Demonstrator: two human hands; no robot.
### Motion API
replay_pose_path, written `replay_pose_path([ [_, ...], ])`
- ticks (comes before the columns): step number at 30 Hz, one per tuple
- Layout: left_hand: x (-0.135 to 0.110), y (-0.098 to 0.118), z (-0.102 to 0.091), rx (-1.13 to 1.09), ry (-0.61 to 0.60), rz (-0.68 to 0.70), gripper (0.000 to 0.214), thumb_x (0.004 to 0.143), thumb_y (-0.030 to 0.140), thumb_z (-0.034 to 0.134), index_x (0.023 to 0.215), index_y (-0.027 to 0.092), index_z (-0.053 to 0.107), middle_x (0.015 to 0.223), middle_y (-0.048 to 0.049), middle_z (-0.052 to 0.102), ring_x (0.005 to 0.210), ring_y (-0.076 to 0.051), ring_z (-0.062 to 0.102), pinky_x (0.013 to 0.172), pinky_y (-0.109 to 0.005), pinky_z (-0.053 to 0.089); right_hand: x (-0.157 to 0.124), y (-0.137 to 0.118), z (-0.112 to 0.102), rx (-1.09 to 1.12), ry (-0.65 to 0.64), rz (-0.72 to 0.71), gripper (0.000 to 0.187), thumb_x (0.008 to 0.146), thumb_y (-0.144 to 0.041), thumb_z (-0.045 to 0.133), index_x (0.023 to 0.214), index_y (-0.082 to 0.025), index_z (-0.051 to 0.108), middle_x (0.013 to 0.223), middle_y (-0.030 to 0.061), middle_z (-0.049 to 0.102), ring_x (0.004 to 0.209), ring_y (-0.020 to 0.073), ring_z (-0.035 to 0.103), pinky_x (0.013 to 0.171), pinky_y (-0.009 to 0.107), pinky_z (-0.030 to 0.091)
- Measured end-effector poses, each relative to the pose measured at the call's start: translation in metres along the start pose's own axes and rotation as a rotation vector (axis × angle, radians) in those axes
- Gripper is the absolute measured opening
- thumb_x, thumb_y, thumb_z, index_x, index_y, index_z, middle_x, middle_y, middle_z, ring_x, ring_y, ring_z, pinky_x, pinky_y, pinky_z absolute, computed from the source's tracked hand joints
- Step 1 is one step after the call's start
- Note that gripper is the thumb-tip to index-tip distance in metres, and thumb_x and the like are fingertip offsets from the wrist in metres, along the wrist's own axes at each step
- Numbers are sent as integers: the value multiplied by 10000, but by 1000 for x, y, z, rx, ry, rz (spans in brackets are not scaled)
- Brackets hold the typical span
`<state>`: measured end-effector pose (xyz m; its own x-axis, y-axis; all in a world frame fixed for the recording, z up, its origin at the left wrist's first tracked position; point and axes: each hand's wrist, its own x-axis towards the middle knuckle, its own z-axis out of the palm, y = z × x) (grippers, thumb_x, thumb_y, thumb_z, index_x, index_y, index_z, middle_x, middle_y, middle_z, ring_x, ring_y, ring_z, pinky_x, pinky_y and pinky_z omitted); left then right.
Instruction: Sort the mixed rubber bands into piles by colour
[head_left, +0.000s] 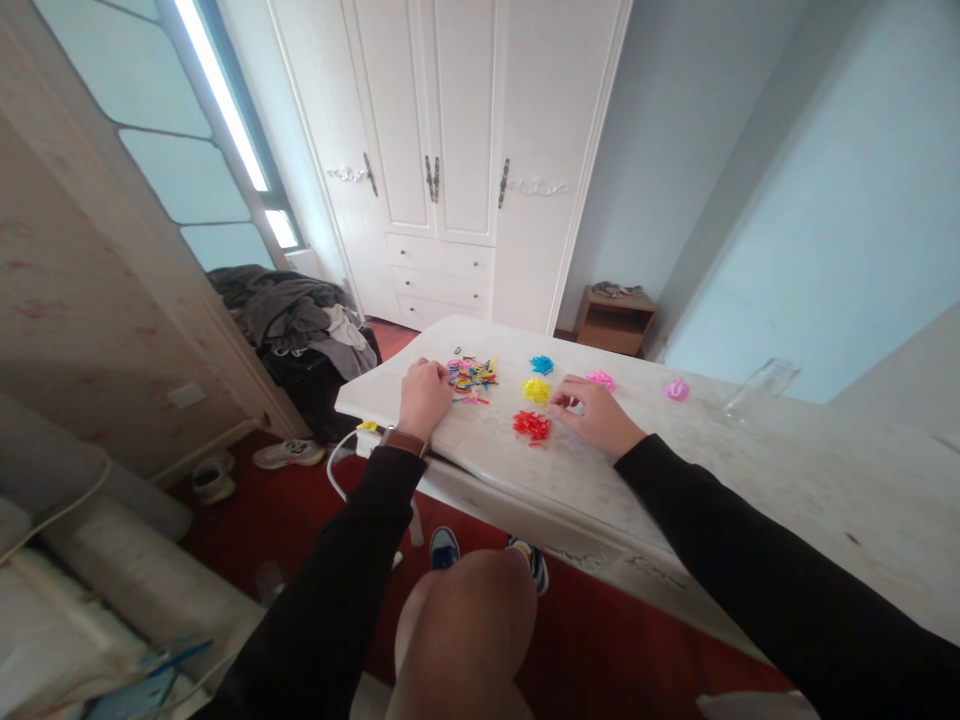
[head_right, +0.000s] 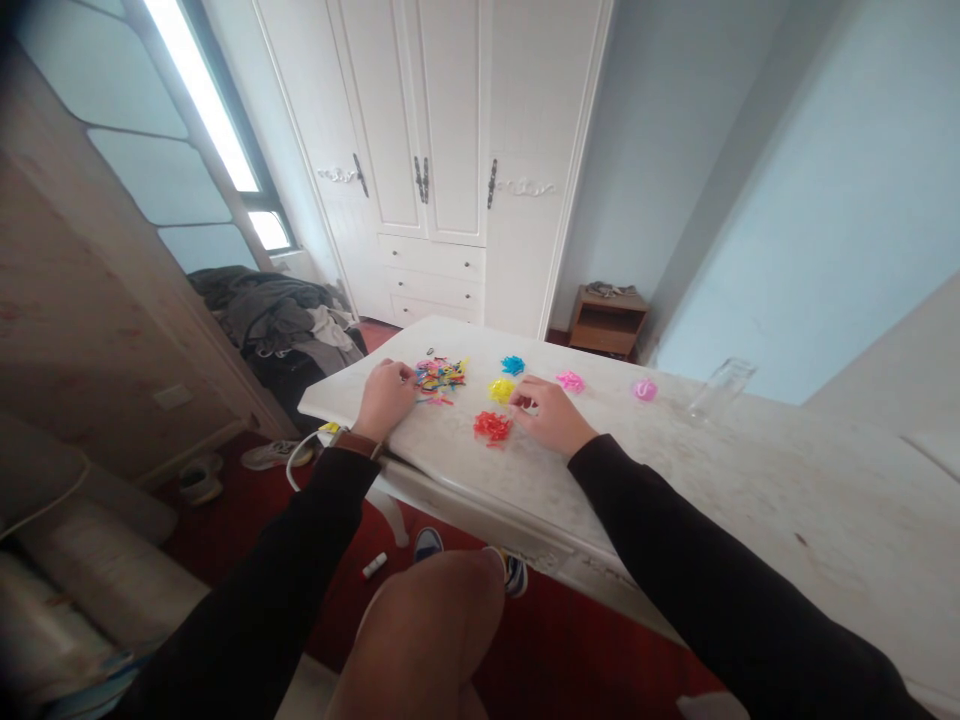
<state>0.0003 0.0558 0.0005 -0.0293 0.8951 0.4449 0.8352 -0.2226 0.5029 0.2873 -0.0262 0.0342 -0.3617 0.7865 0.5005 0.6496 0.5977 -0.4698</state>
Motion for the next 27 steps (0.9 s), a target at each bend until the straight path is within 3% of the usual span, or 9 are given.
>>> replay_pose_path([
  [8, 0, 2, -2, -101, 8, 57, 125, 919, 161, 514, 870, 209, 619, 968, -117, 697, 1008, -286, 620, 921, -413, 474, 0, -2, 1, 0, -12, 1, 126, 839, -170, 623, 719, -200, 645, 772, 32, 650, 706, 167, 579, 700, 312, 473],
  [27, -5, 6, -3, -7, -36, 85, 97, 875, 221, 613, 917, 194, 696, 1049, -124, 683, 1088, -303, 610, 978, -436, 470, 0, -6, 0, 10, -59, 18, 122, 828, -145, 620, 717, -196, 631, 777, 26, 637, 707, 161, 587, 700, 306, 463],
])
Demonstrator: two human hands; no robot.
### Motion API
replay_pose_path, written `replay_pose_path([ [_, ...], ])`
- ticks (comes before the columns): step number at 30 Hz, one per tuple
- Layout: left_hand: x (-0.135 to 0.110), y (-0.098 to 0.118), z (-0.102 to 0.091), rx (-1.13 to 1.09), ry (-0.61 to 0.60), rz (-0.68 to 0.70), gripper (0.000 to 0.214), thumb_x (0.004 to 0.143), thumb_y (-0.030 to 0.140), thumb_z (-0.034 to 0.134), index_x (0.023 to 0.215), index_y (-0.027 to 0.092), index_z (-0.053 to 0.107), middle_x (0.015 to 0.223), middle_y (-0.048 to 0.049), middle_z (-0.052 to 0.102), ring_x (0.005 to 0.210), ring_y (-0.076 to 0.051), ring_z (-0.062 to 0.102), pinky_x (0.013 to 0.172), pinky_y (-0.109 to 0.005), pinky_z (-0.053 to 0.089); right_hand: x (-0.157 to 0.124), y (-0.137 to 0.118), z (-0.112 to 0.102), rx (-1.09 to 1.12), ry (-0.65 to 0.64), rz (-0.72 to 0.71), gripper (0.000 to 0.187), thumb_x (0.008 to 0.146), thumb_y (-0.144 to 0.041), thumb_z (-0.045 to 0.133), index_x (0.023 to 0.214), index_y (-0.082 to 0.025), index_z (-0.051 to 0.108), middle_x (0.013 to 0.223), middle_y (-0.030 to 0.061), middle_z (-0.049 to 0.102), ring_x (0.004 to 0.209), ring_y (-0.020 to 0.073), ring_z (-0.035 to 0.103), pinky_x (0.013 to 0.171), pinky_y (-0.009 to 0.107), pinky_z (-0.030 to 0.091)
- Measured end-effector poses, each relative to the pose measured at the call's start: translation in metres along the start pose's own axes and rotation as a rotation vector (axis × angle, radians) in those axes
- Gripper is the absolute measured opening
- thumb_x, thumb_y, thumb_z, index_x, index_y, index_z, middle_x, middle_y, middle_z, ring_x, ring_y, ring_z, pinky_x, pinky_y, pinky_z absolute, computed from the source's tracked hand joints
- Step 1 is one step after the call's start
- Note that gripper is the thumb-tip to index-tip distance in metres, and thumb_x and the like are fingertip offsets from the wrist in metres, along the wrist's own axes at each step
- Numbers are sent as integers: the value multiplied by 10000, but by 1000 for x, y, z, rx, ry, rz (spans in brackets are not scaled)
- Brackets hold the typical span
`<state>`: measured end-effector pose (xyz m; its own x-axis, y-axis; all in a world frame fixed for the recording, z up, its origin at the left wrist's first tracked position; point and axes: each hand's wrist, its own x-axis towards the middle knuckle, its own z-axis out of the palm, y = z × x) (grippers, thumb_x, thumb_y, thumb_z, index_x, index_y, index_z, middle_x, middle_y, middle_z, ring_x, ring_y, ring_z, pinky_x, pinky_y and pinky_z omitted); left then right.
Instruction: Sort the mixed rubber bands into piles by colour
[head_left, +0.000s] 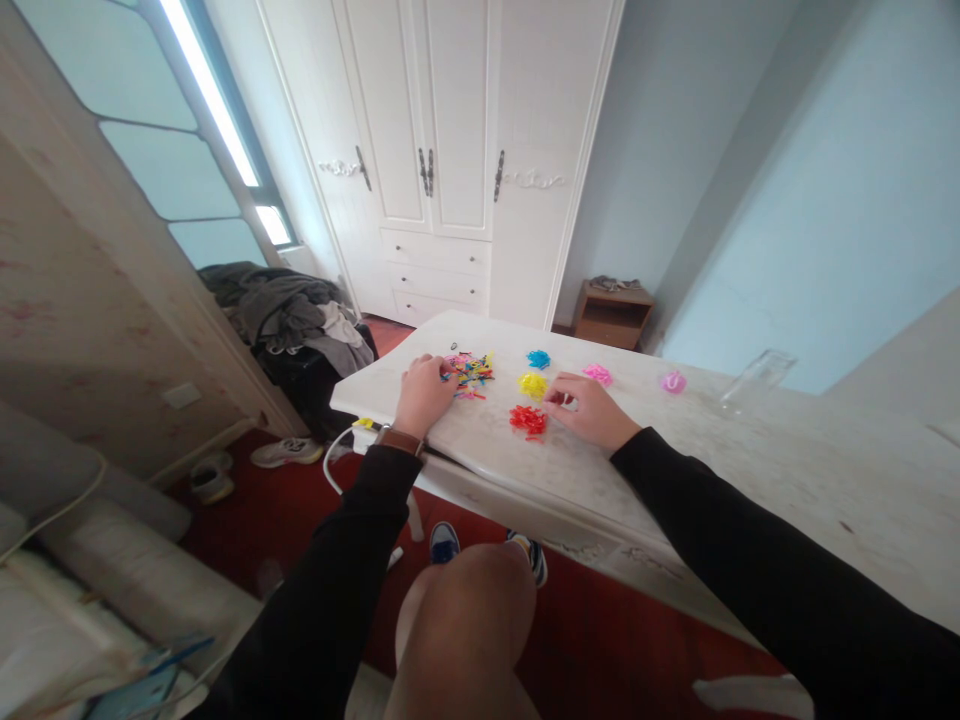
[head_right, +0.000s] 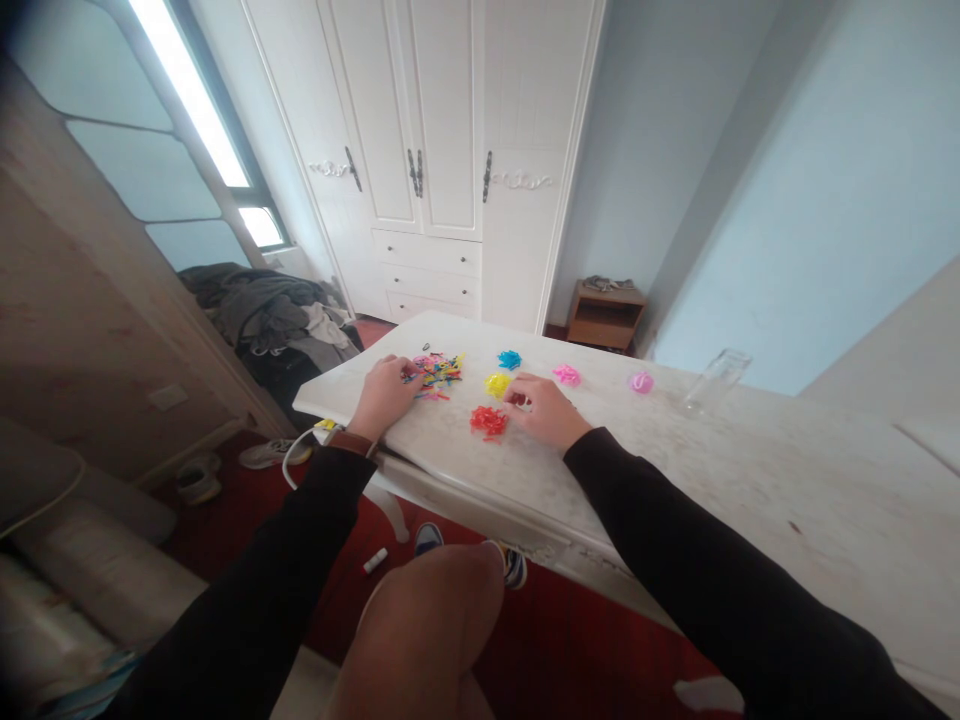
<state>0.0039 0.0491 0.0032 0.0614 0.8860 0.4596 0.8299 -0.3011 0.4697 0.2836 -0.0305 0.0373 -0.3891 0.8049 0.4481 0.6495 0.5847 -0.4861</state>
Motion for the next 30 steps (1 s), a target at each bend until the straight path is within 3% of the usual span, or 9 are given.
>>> replay_pose_path([
  [16, 2, -1, -1, -19, 9, 27, 131, 940, 191, 529, 883, 189, 647, 981, -115, 709, 984, -269, 629, 924, -393, 474, -1, -1, 1, -12, -15, -9, 130, 814, -85, 627, 723, -174, 655, 777, 21, 634, 696, 143, 581, 697, 282, 453],
  [30, 3, -6, 2, -206, 60, 55, 138, 861, 121, 603, 961, 166, 686, 963, -93, 750, 895, -233, 669, 853, -340, 504, -1, 1, 3, -5, -21, -13, 123, 810, -88, 622, 730, -176, 653, 781, 19, 636, 691, 142, 580, 690, 284, 454],
])
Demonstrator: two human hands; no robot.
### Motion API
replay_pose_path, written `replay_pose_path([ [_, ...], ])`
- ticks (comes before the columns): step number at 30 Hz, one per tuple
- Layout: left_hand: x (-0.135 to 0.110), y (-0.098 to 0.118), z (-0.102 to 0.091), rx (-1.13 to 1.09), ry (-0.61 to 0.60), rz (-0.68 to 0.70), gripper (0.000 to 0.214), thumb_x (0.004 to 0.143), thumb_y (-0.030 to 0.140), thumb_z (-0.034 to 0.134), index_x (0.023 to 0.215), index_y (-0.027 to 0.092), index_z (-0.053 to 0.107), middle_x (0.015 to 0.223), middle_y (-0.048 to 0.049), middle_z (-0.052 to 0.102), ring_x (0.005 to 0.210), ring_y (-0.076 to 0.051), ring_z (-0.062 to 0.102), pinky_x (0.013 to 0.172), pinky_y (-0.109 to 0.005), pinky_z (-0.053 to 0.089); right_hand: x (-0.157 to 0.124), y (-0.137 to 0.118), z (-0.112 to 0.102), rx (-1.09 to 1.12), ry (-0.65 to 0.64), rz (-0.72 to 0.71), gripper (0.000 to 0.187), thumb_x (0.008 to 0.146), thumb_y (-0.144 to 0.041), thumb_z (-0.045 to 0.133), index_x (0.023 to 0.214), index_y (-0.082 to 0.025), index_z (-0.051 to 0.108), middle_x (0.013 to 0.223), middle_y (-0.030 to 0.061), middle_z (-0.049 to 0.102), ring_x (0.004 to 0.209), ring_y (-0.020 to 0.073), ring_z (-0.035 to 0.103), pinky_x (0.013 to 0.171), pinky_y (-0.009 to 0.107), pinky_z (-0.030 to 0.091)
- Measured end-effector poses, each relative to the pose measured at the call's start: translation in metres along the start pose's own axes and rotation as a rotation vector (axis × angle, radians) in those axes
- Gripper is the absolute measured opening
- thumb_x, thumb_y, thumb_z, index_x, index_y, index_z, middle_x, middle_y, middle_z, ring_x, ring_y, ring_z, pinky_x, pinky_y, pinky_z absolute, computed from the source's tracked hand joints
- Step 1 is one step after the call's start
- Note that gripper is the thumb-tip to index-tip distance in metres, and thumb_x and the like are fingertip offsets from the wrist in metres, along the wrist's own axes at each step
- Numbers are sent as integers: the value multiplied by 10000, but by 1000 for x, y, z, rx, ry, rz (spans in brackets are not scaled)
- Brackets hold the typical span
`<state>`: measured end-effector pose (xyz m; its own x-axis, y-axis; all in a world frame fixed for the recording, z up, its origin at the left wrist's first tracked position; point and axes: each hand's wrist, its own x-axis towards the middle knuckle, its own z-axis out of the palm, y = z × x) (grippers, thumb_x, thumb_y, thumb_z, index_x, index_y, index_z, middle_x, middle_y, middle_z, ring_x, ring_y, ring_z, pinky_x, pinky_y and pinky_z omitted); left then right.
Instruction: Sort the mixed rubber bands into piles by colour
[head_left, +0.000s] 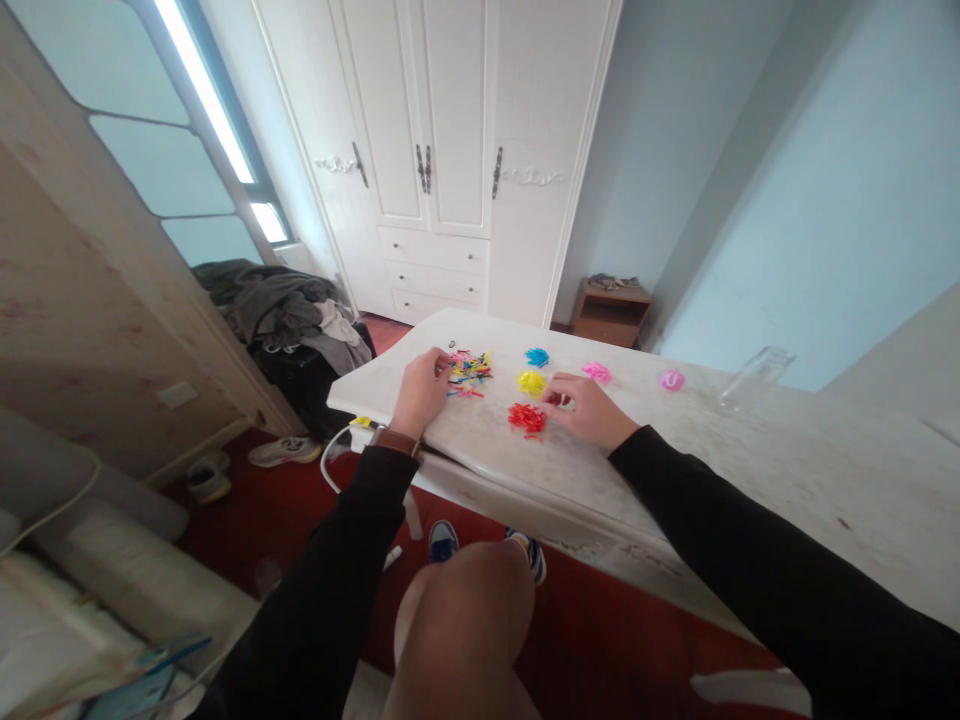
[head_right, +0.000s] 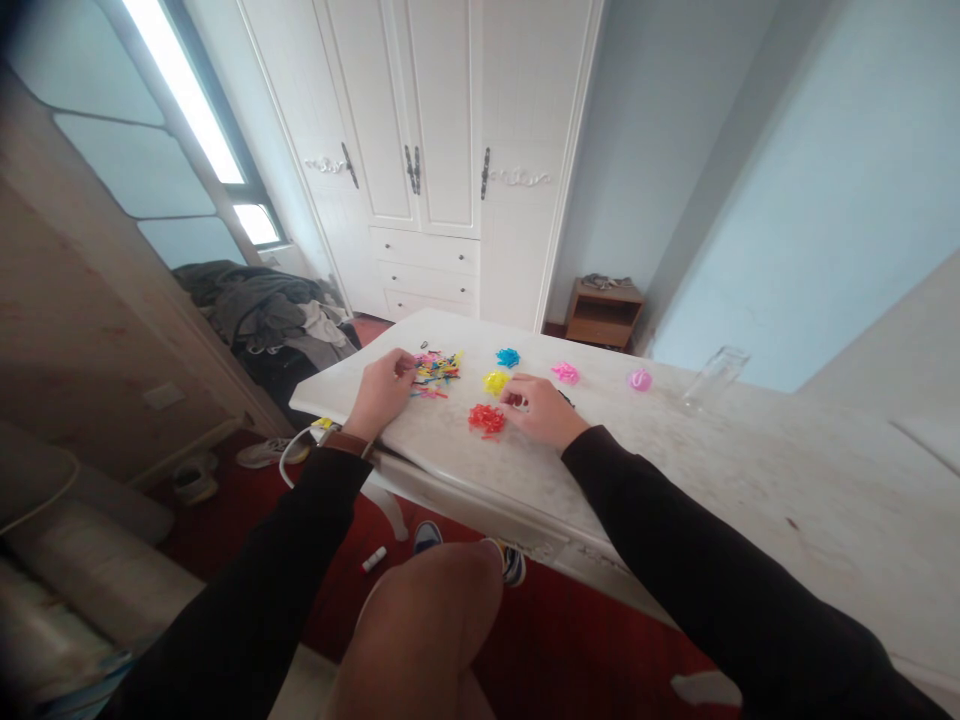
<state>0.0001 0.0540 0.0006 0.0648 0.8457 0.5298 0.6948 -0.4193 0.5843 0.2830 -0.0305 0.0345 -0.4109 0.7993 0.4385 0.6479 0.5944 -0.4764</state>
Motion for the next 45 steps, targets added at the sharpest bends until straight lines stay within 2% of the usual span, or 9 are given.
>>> replay_pose_path([
  [6, 0, 2, -1, -19, 6, 14, 174, 889, 138, 569, 940, 155, 734, 991, -109, 758, 938, -245, 676, 909, -353, 506, 0, -1, 0, -3, -2, -1, 128, 808, -77, 617, 736, -175, 655, 783, 20, 639, 695, 142, 579, 691, 282, 454],
  [12, -1, 3, -1, -23, 7, 22, 186, 914, 156, 534, 903, 164, 720, 965, -102, 753, 925, -241, 671, 901, -350, 502, 1, -1, -1, 3, -14, 11, 118, 810, -86, 642, 736, -175, 663, 778, 19, 636, 702, 147, 579, 693, 285, 449],
  [19, -4, 3, -3, -69, -1, 60, 180, 931, 216, 539, 916, 174, 713, 931, -92, 749, 881, -234, 669, 844, -342, 506, 0, 1, 5, 0, 33, 16, 128, 829, -70, 651, 749, -169, 667, 798, 24, 642, 758, 161, 607, 738, 295, 461],
  [22, -9, 17, 3, -157, -27, 98, 185, 937, 251, 550, 957, 184, 721, 949, -73, 757, 833, -210, 661, 827, -334, 516, 2, 1, 9, -11, 65, 2, 136, 841, -66, 650, 751, -167, 672, 790, 21, 638, 761, 159, 603, 743, 295, 458],
  [27, -24, 64, 23, -301, -115, 182, 170, 937, 260, 564, 953, 199, 722, 896, -52, 749, 789, -190, 654, 749, -311, 504, 4, 2, 12, 17, 121, -1, 69, 874, -130, 676, 833, -169, 715, 823, 27, 650, 792, 163, 615, 768, 302, 475],
  [30, -29, 81, 32, -365, -165, 198, 171, 942, 253, 557, 944, 206, 721, 907, -53, 753, 800, -188, 663, 731, -306, 500, 4, 3, 11, 6, 153, 32, 39, 865, -153, 710, 839, -176, 728, 823, 27, 662, 804, 165, 620, 773, 304, 482],
  [39, -33, 80, 32, -365, -215, 182, 144, 920, 221, 598, 932, 204, 740, 883, -40, 747, 767, -178, 641, 739, -305, 500, 4, -3, 9, 6, 133, 65, 58, 859, -150, 729, 811, -174, 749, 791, 31, 686, 781, 167, 628, 764, 311, 476],
  [45, -32, 80, 31, -426, -173, 142, 136, 906, 243, 611, 894, 199, 739, 877, -39, 755, 745, -173, 638, 719, -301, 495, 5, -1, 8, 4, 170, 58, 134, 857, -99, 682, 759, -181, 723, 770, 22, 690, 766, 161, 620, 734, 296, 469],
])
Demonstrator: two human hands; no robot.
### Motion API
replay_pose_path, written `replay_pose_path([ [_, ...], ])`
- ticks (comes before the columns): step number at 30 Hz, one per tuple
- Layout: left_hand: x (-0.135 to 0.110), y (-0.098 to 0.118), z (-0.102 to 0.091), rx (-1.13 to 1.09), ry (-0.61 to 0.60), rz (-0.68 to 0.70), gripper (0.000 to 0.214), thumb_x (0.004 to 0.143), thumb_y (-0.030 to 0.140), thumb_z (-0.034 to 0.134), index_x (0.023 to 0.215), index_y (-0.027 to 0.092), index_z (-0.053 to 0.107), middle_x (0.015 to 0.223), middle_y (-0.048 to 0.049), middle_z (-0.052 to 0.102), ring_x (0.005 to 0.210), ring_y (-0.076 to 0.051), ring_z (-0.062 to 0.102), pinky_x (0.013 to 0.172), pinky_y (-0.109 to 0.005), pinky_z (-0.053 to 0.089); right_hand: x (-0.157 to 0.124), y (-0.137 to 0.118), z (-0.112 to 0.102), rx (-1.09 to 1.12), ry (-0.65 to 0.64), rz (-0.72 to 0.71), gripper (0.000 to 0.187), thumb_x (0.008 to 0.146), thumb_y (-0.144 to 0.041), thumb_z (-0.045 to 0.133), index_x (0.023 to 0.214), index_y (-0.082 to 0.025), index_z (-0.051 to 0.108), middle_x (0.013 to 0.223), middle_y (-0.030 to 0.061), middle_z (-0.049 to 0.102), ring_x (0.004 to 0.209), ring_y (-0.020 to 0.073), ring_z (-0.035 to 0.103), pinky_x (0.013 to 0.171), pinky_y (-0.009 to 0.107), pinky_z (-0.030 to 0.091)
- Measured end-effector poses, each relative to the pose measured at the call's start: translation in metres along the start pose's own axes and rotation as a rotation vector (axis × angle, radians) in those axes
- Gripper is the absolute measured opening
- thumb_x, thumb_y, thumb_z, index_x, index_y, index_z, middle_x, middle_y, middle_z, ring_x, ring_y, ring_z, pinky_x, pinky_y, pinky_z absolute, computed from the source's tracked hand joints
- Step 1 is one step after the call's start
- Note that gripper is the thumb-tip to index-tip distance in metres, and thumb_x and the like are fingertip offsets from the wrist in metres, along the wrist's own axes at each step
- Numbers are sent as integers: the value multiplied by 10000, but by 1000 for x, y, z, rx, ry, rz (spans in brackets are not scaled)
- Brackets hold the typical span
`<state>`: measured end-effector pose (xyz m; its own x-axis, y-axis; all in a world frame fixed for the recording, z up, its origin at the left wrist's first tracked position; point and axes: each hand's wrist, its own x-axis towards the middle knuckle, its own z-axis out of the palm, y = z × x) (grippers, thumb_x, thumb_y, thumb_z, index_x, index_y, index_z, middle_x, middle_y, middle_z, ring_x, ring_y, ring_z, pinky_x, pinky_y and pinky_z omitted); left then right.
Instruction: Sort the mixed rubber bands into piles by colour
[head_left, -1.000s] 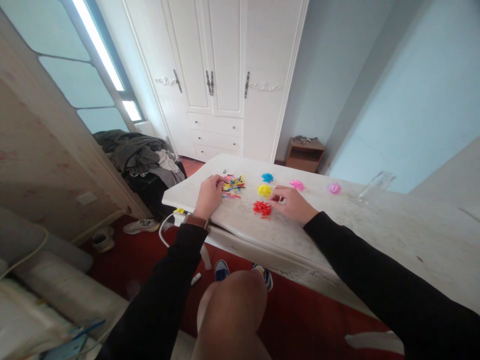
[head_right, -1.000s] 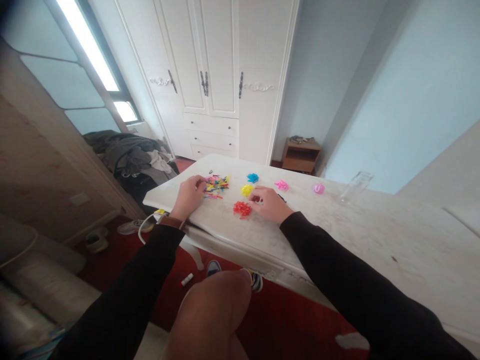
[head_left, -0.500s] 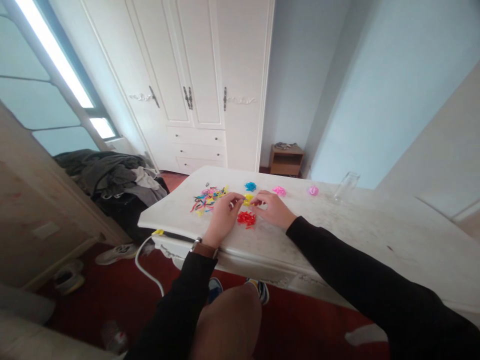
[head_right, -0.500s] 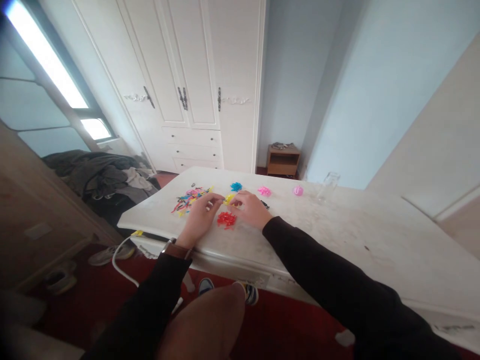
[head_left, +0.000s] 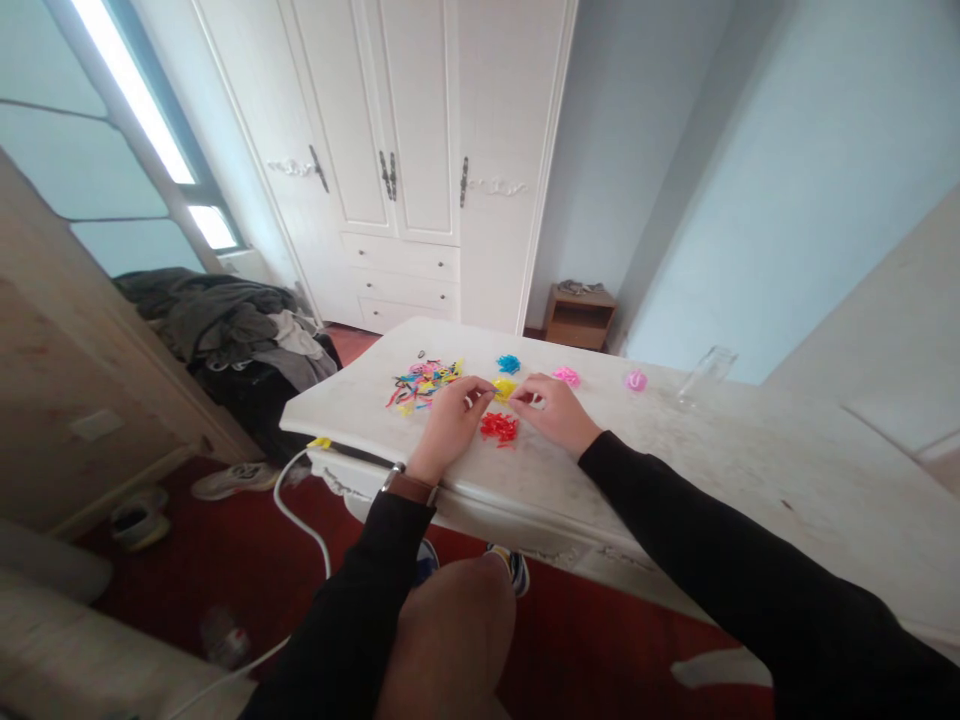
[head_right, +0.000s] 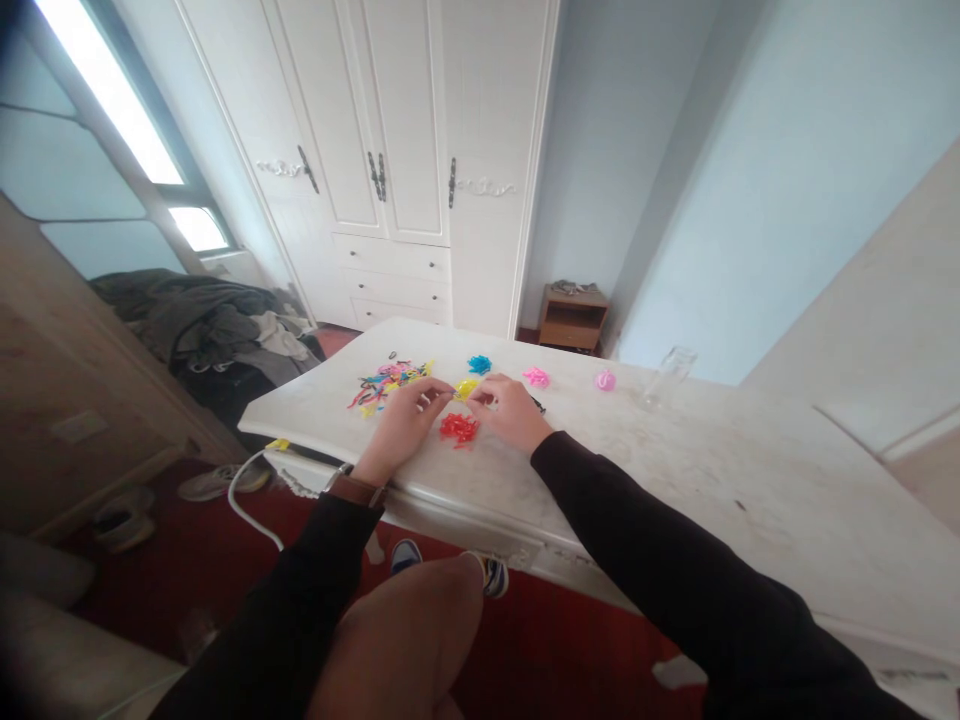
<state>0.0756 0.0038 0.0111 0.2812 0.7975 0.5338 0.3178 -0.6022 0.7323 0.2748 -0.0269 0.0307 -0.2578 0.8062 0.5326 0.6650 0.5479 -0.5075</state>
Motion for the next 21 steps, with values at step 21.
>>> replay_pose_path([
  [21, 0, -6, 0, -68, -14, -15, 168, 906, 253, 603, 932, 182, 753, 830, -50, 738, 717, -173, 663, 722, -302, 528, -1, 2, -1, 12, 24, 4, 137, 904, -199, 670, 782, -181, 730, 798, 39, 709, 739, 158, 613, 719, 296, 483],
])
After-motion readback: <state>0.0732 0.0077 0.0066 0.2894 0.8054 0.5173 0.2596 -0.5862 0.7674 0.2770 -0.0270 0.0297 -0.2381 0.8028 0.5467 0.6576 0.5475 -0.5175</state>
